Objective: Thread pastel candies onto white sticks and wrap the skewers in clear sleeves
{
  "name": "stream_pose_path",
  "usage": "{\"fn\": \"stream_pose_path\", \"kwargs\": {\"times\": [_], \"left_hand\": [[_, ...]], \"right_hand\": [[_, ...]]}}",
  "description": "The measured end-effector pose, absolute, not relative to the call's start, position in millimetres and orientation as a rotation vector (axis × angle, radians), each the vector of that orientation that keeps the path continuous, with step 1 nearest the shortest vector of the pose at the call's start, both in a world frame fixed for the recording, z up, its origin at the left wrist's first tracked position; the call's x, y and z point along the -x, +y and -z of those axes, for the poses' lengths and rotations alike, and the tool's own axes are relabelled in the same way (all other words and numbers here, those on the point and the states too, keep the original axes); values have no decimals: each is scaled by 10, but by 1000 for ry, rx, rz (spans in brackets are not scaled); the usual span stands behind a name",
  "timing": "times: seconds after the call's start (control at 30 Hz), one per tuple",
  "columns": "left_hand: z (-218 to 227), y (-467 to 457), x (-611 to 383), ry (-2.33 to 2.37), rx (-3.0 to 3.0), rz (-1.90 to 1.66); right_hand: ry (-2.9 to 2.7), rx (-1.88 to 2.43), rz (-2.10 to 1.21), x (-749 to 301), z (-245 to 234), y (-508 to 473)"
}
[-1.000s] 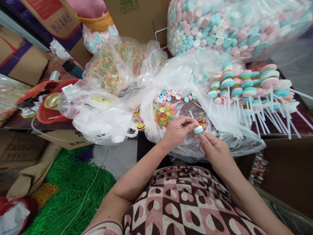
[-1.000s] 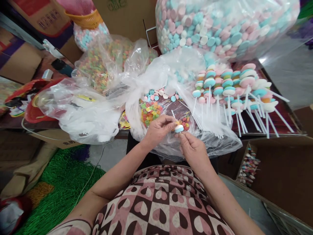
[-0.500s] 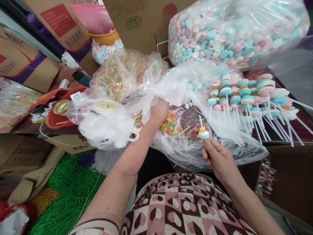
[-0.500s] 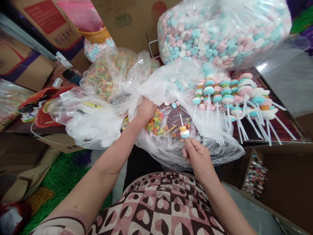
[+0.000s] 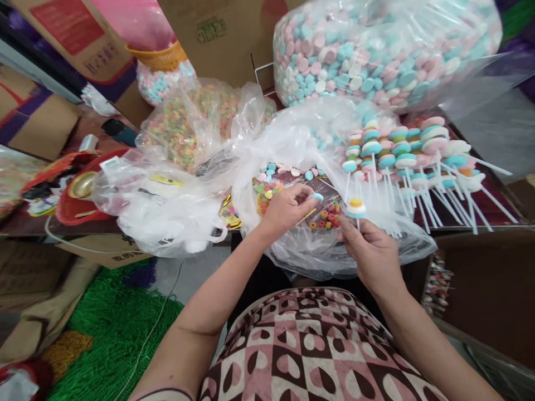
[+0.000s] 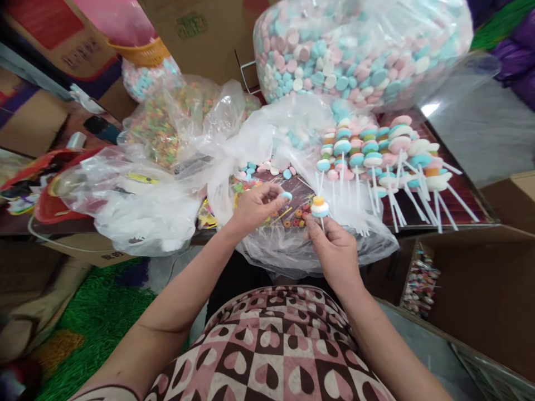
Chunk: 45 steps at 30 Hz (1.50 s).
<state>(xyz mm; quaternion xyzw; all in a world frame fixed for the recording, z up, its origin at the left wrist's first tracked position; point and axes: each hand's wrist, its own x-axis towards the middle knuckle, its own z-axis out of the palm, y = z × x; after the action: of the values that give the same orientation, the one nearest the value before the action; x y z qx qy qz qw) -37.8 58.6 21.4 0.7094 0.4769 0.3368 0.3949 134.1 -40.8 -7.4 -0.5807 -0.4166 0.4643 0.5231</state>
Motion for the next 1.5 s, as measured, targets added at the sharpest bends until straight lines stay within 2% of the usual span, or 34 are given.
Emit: {"fn": "stream_pose_path", "kwargs": {"times": [0.17,0.43,0.83,1.1,1.33,1.5], "left_hand": [[-111,191,142,1015,-1587,-865],[-34,178,138,911,-979,-879],[-42,86,41,937,-976,-940],[-48,53,19,908,-872,-948],[-37,26,0,919,-938,-977],[-78,170,80,973,-829,-1055]], "right_hand": [[-974,1401,-1066,-1318,34,-301],[-743,1296,-1110,-1291,-3,-318],[-1044,1364,-930,-1255,96,-358],[-898,1196,-1110,-1261,133,-388],[-956,1263,-1081,-1255,85,-342],[-953,1262,-1237,-1347,-62,-485]]}}
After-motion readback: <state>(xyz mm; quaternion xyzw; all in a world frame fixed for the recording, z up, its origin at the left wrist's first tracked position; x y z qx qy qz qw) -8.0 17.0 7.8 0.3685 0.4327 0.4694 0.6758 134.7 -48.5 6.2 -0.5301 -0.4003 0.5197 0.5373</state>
